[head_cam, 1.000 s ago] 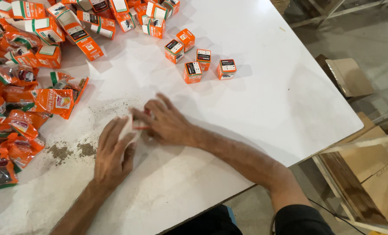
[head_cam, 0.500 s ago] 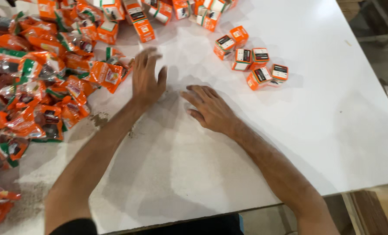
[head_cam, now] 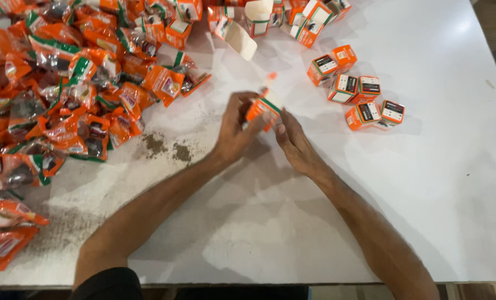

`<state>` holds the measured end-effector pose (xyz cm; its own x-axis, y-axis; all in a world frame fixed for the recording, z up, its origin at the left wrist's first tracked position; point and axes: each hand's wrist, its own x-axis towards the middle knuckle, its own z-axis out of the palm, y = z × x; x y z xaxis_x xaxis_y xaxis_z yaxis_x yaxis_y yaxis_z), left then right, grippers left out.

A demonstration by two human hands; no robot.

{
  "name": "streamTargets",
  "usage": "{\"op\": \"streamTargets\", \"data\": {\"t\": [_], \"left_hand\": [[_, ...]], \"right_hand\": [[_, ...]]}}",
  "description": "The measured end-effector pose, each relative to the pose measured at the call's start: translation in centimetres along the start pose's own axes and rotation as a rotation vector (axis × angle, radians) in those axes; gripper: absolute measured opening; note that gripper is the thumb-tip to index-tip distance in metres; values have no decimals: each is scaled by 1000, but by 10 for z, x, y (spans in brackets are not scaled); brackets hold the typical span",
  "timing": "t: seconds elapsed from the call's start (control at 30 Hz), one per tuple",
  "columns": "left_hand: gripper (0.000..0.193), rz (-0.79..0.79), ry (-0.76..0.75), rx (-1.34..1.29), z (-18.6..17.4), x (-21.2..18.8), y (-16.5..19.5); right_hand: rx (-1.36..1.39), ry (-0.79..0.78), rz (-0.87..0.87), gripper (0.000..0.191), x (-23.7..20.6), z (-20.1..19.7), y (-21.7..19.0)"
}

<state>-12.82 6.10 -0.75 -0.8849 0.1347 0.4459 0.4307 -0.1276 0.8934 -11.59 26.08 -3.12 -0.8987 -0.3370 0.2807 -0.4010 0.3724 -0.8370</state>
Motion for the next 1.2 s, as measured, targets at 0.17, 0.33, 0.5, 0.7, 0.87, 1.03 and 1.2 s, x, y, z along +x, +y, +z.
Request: {"op": "streamTargets", "data": {"t": [0.17, 0.33, 0.5, 0.7, 0.87, 1.03, 1.2], "left_hand": [[21, 198, -126, 831, -38, -37, 13], [83, 330, -51, 1832, -159, 16, 27], [58, 48, -400, 1673, -196, 33, 17], [46, 356, -131, 943, -116, -25, 60], [46, 686, -58, 661, -47, -81, 83], [47, 616, -216, 990, -46, -87, 65], [34, 552, -228, 1090, -49, -91, 61]], "right_hand": [[678, -95, 107, 72, -13, 29, -18], [51, -99, -59, 72, -24, 45, -46], [53, -184, -39, 69, -25, 46, -56], [170, -146, -51, 61, -30, 41, -65], [36, -79, 26, 54, -33, 41, -75], [-58, -41, -140, 51, -33, 40, -75], [-111, -34, -157, 53, -33, 41, -71]]}}
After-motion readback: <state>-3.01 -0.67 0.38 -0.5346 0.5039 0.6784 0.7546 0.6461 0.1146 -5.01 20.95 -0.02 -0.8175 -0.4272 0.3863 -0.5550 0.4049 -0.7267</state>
